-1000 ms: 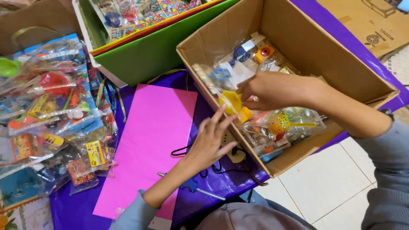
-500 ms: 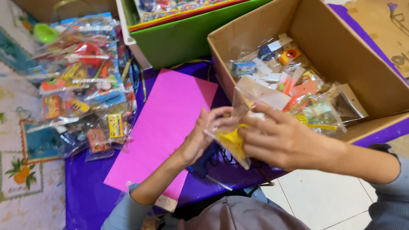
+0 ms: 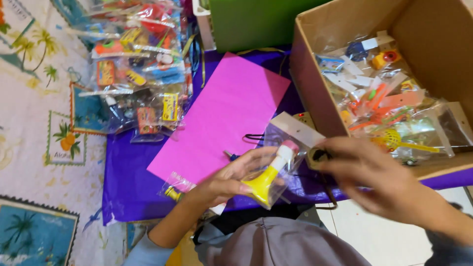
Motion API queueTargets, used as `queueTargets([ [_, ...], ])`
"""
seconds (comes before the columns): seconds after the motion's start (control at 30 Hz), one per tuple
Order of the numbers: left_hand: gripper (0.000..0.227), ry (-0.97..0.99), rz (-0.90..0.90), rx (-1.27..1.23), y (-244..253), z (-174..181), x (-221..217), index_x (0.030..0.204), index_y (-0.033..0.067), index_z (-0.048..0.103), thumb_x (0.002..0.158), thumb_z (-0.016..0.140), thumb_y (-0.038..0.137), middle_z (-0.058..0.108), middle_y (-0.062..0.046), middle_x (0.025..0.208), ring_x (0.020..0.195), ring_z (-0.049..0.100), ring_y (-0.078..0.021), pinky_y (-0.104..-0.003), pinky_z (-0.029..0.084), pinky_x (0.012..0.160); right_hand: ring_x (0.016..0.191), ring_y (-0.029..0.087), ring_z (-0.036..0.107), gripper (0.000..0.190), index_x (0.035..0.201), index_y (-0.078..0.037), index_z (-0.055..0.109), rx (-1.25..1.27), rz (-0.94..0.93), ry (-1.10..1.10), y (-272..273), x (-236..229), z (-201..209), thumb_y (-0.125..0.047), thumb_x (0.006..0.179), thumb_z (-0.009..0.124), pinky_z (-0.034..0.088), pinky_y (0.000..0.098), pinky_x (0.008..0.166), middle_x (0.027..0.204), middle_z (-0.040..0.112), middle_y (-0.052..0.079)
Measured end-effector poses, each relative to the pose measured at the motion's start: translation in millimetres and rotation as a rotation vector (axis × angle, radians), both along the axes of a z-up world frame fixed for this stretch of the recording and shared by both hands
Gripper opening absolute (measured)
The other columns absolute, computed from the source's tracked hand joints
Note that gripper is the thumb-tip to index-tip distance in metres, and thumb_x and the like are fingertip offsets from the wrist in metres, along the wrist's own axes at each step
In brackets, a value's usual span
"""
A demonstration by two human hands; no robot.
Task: The person uses a glue gun to seal small plastic bags containing toys and attaches them to a pink cardboard sheet.
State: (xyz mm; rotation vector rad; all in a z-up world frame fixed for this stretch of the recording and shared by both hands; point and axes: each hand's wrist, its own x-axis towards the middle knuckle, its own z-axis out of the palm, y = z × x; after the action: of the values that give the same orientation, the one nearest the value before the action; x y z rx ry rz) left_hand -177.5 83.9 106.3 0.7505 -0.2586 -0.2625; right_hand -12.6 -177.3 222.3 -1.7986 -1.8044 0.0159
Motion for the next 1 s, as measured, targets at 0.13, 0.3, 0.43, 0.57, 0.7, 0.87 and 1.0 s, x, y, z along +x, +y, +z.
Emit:
queueTargets([
  [0.13, 0.098, 0.090, -0.045, 0.050, 8, -2, -23, 0.162, 0.0056, 0.023, 0.083, 0.071, 0.038, 0.037, -0.017, 0.160, 0.134, 0.055, -0.0398, -0.048, 0.055, 0.095, 0.119, 0.031, 0.066, 0.023, 0.116, 0.002, 0.065, 0.090, -0.346, 0.125, 4, -17, -23, -0.006, 0.095, 0.061, 0.050, 0.0394, 0.108, 0.127, 0.067, 0.020],
  [0.3, 0.101, 0.144, 0.007, 0.105, 1, 11, -41, 0.160, 0.0031, 0.033, 0.075, 0.069, 0.042, 0.048, -0.021, 0.152, 0.128, 0.058, -0.0287, -0.037, 0.052, 0.101, 0.122, 0.030, 0.062, 0.043, 0.136, 0.001, 0.063, 0.054, -0.289, 0.861, 45, -19, -104, -0.003, 0.093, 0.061, 0.050, 0.0495, 0.102, 0.134, 0.067, 0.022],
  [0.43, 0.094, 0.132, 0.133, 0.108, 16, -53, -45, 0.161, 0.0019, 0.028, 0.084, 0.067, 0.041, 0.031, -0.029, 0.162, 0.114, 0.066, -0.0343, -0.044, 0.059, 0.091, 0.065, 0.011, 0.059, 0.017, 0.092, -0.008, 0.081, -0.011, -0.410, 0.964, 83, -22, -108, -0.014, 0.098, 0.066, 0.052, 0.0296, 0.068, 0.064, 0.071, 0.006],
  [0.57, 0.082, 0.320, 0.519, 0.031, 23, -115, -54, 0.154, 0.0067, 0.039, 0.087, 0.062, 0.047, 0.047, -0.019, 0.154, 0.121, 0.064, -0.0331, -0.044, 0.060, 0.093, 0.064, 0.005, 0.048, 0.013, 0.096, -0.014, 0.079, 0.106, -0.503, 0.914, 97, -11, -138, -0.015, 0.103, 0.067, 0.043, 0.0197, 0.060, 0.064, 0.063, -0.003],
  [0.7, 0.107, 0.219, 0.790, 0.210, 3, -101, -73, 0.157, 0.0154, 0.032, 0.069, 0.092, 0.032, 0.054, -0.017, 0.147, 0.120, 0.066, -0.0327, -0.043, 0.060, 0.095, 0.063, 0.002, 0.046, 0.012, 0.100, -0.016, 0.080, 0.122, -0.532, 0.916, 110, -21, -156, -0.014, 0.102, 0.068, 0.038, 0.0176, 0.057, 0.063, 0.061, -0.004],
  [0.87, 0.077, 0.256, 0.867, 0.278, 4, -79, -84, 0.149, 0.0092, 0.044, 0.083, 0.083, 0.015, 0.066, -0.021, 0.131, 0.112, 0.070, -0.0294, -0.040, 0.061, 0.091, 0.060, 0.005, 0.059, 0.013, 0.097, -0.008, 0.078, 0.155, -0.491, 1.198, 128, -35, -148, -0.008, 0.101, 0.065, 0.051, 0.0192, 0.059, 0.065, 0.065, 0.002],
  [1.0, 0.070, 0.401, 0.898, 0.294, 5, -68, -98, 0.146, 0.0075, 0.049, 0.086, 0.080, 0.022, 0.066, -0.020, 0.130, 0.116, 0.068, -0.0306, -0.041, 0.059, 0.096, 0.061, 0.011, 0.065, 0.013, 0.093, -0.002, 0.076, 0.154, -0.411, 1.451, 141, -57, -131, -0.005, 0.099, 0.065, 0.058, 0.0258, 0.058, 0.067, 0.067, 0.009],
])
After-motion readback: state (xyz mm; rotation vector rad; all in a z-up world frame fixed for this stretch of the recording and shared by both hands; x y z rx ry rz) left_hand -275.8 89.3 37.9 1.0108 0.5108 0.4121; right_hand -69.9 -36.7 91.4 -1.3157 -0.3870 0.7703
